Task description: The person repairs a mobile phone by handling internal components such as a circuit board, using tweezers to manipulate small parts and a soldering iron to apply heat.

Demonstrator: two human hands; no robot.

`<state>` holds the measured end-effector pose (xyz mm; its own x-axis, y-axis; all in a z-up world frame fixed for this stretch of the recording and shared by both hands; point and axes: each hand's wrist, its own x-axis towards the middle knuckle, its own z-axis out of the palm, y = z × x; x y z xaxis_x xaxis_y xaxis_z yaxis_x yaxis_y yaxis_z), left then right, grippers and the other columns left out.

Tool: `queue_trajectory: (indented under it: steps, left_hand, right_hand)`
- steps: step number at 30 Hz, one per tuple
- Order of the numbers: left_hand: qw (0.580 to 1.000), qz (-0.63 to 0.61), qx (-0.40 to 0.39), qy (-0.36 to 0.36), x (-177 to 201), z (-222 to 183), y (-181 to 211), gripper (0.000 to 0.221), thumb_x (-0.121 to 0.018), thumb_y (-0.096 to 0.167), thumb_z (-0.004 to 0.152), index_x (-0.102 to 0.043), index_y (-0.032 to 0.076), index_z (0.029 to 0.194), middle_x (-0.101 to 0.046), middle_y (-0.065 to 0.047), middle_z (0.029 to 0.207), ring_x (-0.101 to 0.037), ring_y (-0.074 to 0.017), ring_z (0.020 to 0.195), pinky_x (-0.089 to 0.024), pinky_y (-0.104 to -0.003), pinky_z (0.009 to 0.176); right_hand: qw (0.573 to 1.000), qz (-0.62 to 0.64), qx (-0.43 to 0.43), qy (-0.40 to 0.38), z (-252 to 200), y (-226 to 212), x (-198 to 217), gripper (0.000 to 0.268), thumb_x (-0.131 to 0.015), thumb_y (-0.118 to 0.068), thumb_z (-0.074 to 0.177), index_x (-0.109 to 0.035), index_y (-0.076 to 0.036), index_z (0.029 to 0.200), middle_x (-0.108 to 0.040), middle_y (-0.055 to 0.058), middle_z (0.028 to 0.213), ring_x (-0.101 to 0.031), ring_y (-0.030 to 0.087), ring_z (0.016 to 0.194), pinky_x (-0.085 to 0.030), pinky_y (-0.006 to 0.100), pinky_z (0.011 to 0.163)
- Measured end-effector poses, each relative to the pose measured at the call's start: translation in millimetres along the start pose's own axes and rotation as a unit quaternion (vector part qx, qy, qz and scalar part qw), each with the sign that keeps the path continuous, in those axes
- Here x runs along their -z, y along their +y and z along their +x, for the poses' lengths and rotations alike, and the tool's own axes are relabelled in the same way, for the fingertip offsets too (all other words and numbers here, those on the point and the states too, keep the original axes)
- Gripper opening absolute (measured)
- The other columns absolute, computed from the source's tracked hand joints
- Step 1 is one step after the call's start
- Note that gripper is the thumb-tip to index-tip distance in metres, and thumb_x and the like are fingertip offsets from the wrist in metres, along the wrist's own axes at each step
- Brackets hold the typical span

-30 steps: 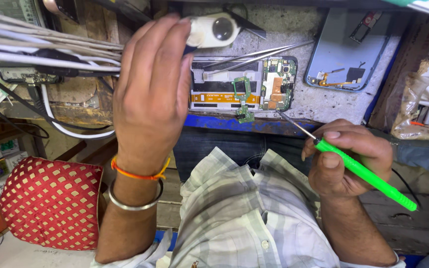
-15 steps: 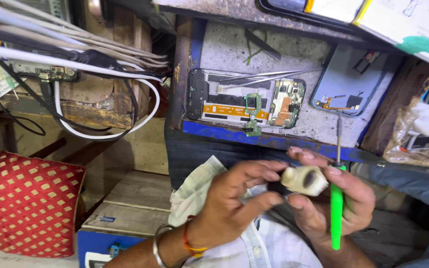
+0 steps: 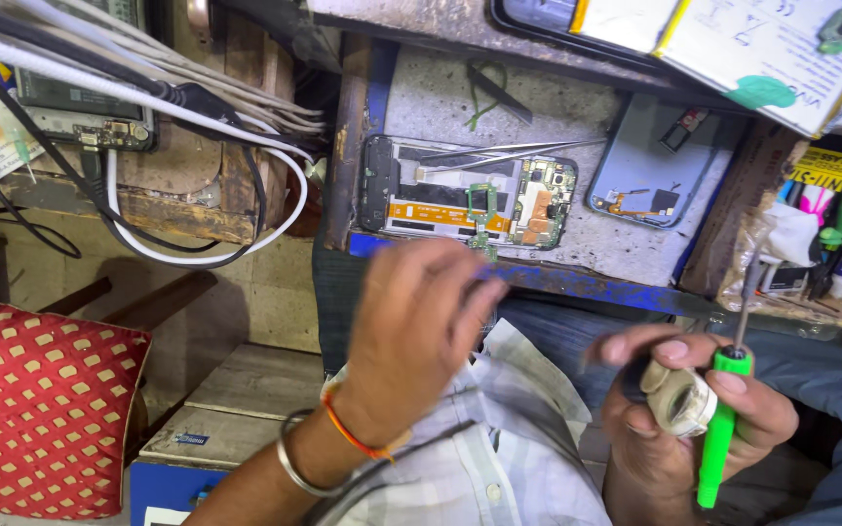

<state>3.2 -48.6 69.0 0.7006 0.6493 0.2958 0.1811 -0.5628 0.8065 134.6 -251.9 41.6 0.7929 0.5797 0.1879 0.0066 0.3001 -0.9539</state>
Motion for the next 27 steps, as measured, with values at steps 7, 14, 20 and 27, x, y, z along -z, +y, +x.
queue_trajectory:
  steps: [7, 14, 20, 27]
  left_hand:
    - [0.987, 0.149, 0.052, 0.001, 5.8, 17.7, 4.4, 0.040, -0.087, 0.019, 0.086, -0.065, 0.003, 0.115, -0.058, -0.013, 0.113, -0.055, -0.0332, 0.106, -0.047, -0.046, 0.092]
    - [0.994, 0.080, 0.068, 0.011, 0.4, 18.5, 7.1, 0.025, -0.084, 0.007, 0.087, -0.063, 0.008, 0.099, -0.064, -0.006, 0.108, -0.060, -0.0313, 0.106, -0.049, -0.042, 0.095]
    - [0.798, -0.514, 0.313, 0.031, -10.5, 6.8, 20.7, 0.034, -0.074, -0.004, 0.090, -0.055, 0.007, 0.116, -0.067, -0.009, 0.106, -0.068, -0.0183, 0.102, -0.056, -0.031, 0.093]
    - [0.687, -0.636, 0.352, 0.004, -1.6, -11.5, 53.9, 0.019, -0.065, -0.009, 0.104, -0.059, -0.006, 0.121, -0.070, -0.018, 0.120, -0.072, -0.0310, 0.118, -0.060, -0.040, 0.102]
  right_hand:
    - [0.991, -0.102, 0.081, -0.019, 7.4, 0.4, 1.0, 0.047, -0.083, -0.013, 0.091, -0.061, -0.008, 0.133, -0.066, 0.019, 0.120, -0.071, 0.024, 0.087, -0.063, 0.032, 0.067]
    - [0.980, -0.198, 0.024, -0.011, 4.9, -5.1, 3.8, 0.056, -0.081, -0.005, 0.096, -0.046, -0.005, 0.139, -0.066, 0.026, 0.125, -0.068, 0.017, 0.089, -0.060, 0.025, 0.080]
    - [0.967, -0.249, 0.053, -0.007, 14.0, -14.5, -7.0, 0.052, -0.081, -0.003, 0.096, -0.045, -0.005, 0.134, -0.066, 0.022, 0.119, -0.066, 0.020, 0.098, -0.056, 0.029, 0.094]
    - [0.968, -0.239, 0.051, -0.049, 22.2, -73.4, -1.0, 0.049, -0.080, -0.012, 0.092, -0.043, -0.005, 0.123, -0.063, 0.025, 0.123, -0.074, 0.022, 0.098, -0.064, 0.034, 0.080]
